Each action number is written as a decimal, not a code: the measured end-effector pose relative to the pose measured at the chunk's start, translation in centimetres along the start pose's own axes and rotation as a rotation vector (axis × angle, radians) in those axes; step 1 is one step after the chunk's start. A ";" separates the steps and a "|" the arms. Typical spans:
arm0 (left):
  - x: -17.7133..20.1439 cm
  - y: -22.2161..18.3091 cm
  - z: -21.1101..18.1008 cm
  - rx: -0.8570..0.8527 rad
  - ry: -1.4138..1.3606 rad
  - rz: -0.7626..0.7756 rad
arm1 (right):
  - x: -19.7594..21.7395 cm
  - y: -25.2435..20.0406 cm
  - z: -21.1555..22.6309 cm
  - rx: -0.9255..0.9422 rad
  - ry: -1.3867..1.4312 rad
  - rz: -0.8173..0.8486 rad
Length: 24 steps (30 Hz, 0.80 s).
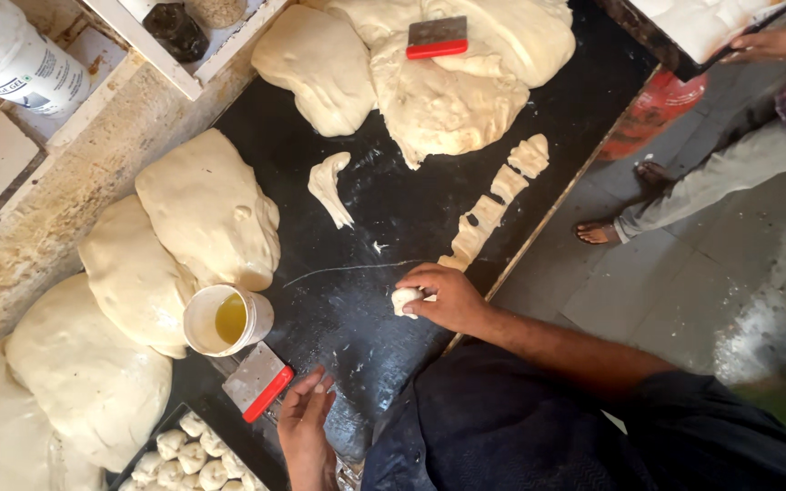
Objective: The person divides large pieces of dough into smaller portions by hand, rolls them into balls, and places them onto a metal tray. Later, the person stretches a long strip of dough and cuts it into square segments using a handheld scraper.
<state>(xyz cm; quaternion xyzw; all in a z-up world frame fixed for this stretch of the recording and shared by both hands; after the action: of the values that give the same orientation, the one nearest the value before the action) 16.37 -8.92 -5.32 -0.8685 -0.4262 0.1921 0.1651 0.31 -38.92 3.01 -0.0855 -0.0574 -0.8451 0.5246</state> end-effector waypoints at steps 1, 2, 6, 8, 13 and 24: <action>-0.2 -0.3 0.1 0.007 -0.001 -0.011 | 0.2 0.2 0.0 0.012 -0.009 0.008; -0.4 -0.6 0.1 -0.001 -0.005 -0.022 | 0.5 0.4 0.1 0.024 -0.019 0.016; -0.9 -1.5 0.0 -0.001 -0.009 -0.066 | 1.1 1.3 -0.2 0.018 0.025 0.055; -1.3 -1.6 -0.1 0.004 -0.009 -0.078 | 1.4 1.5 -0.1 0.036 0.010 0.067; -1.8 -1.9 0.1 0.006 -0.011 -0.094 | 1.4 1.9 -0.4 0.041 0.079 0.081; 0.1 -1.5 -0.6 0.010 -0.012 -0.061 | 0.0 0.8 -0.1 0.028 0.045 0.032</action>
<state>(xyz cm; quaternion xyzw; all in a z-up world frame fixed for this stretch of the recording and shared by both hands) 15.66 -8.03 -4.15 -0.8530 -0.4527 0.1941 0.1725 1.06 -39.31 2.95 -0.0600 -0.0562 -0.8375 0.5402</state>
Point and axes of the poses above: each hand's wrist, its own y-axis towards the middle knuckle, its own x-axis out of the back of the hand, z = x × y, the point moved 10 cm from there along y, towards the middle knuckle, and after that the axes turned 10 degrees about z, right-handed, at the moved point
